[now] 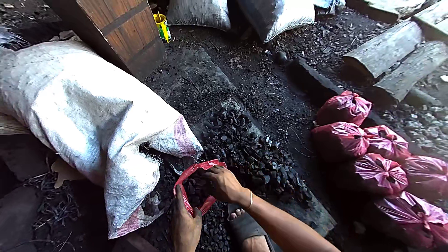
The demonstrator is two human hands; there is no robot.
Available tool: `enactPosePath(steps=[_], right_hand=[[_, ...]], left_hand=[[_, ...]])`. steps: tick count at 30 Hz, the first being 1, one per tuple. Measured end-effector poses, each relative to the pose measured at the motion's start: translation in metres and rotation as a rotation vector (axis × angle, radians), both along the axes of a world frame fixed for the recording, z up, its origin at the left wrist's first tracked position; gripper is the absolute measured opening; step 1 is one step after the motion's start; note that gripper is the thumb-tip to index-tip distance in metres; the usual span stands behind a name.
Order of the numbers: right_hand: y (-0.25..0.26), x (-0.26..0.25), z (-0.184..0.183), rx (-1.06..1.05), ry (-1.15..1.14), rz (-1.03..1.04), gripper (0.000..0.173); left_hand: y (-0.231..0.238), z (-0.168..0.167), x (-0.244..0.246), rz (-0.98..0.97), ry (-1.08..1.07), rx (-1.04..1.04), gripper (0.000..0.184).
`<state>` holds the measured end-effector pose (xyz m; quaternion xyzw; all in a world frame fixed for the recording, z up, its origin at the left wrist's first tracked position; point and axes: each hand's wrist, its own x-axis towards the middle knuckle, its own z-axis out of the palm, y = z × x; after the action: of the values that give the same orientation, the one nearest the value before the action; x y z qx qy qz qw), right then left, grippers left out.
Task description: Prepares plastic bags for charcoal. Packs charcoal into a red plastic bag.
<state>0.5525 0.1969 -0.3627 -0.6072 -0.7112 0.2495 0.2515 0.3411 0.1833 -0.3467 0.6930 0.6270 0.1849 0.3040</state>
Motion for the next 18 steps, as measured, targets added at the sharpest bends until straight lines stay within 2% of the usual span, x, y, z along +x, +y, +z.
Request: enactPosePath(steps=[3, 5, 8, 10, 13, 18], right_hand=[[-0.014, 0.015, -0.006, 0.051, 0.084, -0.153, 0.021], [-0.025, 0.06, -0.012, 0.002, 0.028, -0.349, 0.019], [-0.029, 0.135, -0.027, -0.202, -0.182, -0.571, 0.029], [-0.024, 0.165, -0.038, -0.332, -0.327, -0.573, 0.039], [-0.01, 0.176, -0.054, -0.398, -0.476, -0.486, 0.052], [-0.011, 0.179, -0.079, -0.268, -0.528, -0.4, 0.039]], left_hand=[[-0.003, -0.002, -0.011, 0.026, 0.007, -0.002, 0.101], [-0.003, -0.002, -0.012, 0.031, 0.02, -0.015, 0.099], [-0.004, -0.006, -0.011, 0.018, 0.008, -0.019, 0.101], [-0.006, -0.009, -0.005, -0.002, -0.004, -0.01, 0.104], [-0.007, -0.008, 0.001, -0.006, -0.006, 0.005, 0.103], [-0.007, -0.007, -0.01, 0.039, 0.001, -0.011, 0.101]])
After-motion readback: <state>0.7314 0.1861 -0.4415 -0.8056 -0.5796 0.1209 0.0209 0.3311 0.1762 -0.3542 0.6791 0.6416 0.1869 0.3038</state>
